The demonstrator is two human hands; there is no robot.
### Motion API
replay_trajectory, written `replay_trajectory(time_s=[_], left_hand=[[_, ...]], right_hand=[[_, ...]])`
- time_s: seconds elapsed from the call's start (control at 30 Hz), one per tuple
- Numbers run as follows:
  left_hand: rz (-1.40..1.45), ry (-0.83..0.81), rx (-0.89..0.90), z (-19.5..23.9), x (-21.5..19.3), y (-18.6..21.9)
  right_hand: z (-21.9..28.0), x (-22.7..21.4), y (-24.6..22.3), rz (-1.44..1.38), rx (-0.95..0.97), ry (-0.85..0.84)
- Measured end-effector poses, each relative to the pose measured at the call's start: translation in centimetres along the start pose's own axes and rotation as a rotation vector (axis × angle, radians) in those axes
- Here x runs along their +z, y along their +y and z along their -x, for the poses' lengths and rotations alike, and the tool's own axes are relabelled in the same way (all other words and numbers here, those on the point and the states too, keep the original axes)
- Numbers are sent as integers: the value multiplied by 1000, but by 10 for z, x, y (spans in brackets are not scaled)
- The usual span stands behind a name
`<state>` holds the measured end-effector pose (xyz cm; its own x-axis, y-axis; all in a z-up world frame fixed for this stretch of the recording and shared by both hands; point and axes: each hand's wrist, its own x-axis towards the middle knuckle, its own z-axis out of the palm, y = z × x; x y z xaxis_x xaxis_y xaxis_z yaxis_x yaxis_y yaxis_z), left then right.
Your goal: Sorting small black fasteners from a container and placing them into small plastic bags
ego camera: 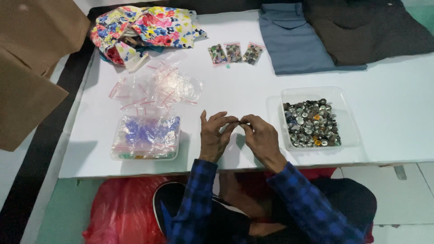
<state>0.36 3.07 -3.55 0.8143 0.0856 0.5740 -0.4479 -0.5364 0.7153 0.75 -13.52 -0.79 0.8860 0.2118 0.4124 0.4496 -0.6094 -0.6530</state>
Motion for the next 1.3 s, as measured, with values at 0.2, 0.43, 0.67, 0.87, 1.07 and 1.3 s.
replay_trajectory(time_s=[0.2, 0.43, 0.67, 0.87, 1.07, 1.3], left_hand=[[-14, -85, -79, 10, 9, -38], [-155, -167, -87, 8, 7, -33], [-96, -181, -123, 6, 2, -27], [-80, -192, -142, 6, 3, -30], [-127, -178, -121, 6, 5, -29], [-132, -166, -109, 7, 7, -30]], right_hand=[[8, 20, 16, 46, 57, 25], [6, 22, 24, -3, 138, 1], [5, 20, 22, -58, 171, -6], [5, 23, 26, -46, 183, -19], [4, 18, 20, -106, 203, -14], [5, 18, 19, -106, 184, -2]])
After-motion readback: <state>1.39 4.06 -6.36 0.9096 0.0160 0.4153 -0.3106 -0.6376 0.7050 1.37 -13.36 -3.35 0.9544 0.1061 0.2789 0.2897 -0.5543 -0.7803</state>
